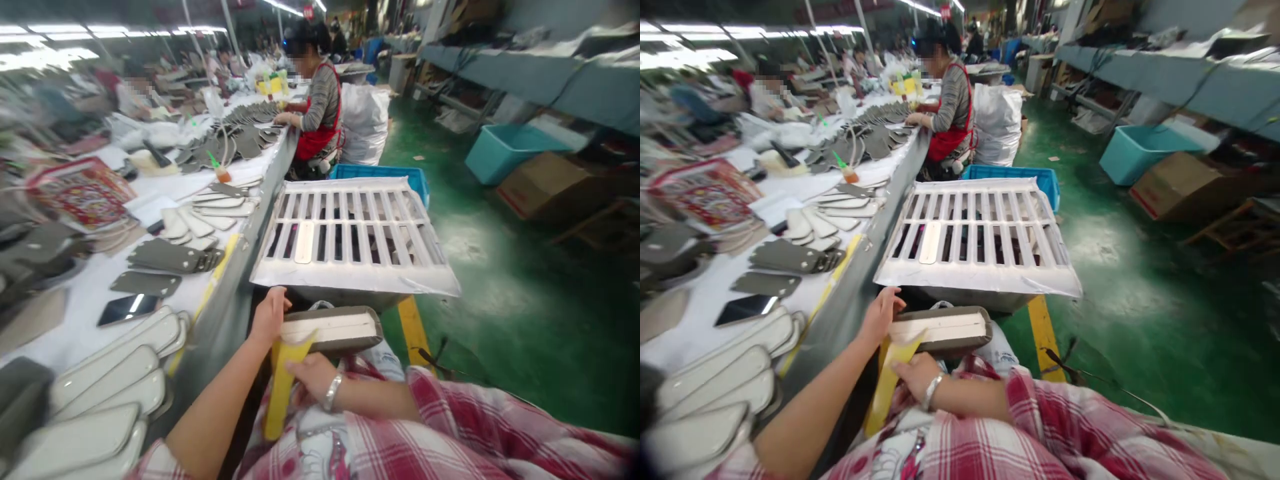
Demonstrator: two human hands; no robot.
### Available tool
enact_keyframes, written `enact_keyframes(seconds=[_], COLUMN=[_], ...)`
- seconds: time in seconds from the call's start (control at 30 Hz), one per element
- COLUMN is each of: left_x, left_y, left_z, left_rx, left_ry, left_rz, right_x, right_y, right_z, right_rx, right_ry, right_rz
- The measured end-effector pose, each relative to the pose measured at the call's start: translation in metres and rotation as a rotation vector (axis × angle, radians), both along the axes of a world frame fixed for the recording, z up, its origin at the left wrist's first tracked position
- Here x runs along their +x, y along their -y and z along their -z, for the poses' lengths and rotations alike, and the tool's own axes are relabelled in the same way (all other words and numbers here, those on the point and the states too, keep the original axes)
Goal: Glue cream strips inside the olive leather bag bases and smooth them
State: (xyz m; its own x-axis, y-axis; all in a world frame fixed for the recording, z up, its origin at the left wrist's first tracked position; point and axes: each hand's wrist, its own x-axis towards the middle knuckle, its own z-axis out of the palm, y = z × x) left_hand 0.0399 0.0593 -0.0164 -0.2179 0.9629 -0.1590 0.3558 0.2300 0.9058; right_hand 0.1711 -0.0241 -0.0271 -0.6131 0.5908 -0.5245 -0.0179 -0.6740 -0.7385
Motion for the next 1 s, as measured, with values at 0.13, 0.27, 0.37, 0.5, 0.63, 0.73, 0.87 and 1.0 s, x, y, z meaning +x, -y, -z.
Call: enact_keyframes(seconds=[0.13,0.27,0.37,0.5,0.63,0.73,0.87,1.0], left_x=[-0.036,-0.049,-0.045,-0.020,0.034,0.082,0.117,0.117], left_y=[0.024,0.061,0.076,0.075,0.057,0.042,0.028,0.025], left_z=[0.003,0.010,0.009,-0.001,-0.009,-0.009,-0.001,0.003], left_rx=[0.028,0.042,0.058,0.147,0.433,0.508,0.444,0.409], left_ry=[0.123,0.187,0.184,-0.135,-0.620,-0.739,-0.793,-0.785], left_rz=[-0.132,-0.192,-0.185,-0.049,0.364,0.641,0.818,0.829], right_x=[0.055,0.126,0.166,0.198,0.212,0.217,0.217,0.212], right_y=[-0.007,-0.028,-0.047,-0.062,-0.063,-0.062,-0.068,-0.083], right_z=[-0.030,-0.057,-0.067,-0.072,-0.073,-0.075,-0.086,-0.092], right_rx=[0.115,0.344,0.455,0.540,0.601,0.616,0.759,1.024], right_ry=[0.125,0.269,0.317,0.363,0.610,0.765,1.013,1.224], right_rz=[0.195,0.508,0.618,0.535,0.129,-0.090,-0.391,-0.598])
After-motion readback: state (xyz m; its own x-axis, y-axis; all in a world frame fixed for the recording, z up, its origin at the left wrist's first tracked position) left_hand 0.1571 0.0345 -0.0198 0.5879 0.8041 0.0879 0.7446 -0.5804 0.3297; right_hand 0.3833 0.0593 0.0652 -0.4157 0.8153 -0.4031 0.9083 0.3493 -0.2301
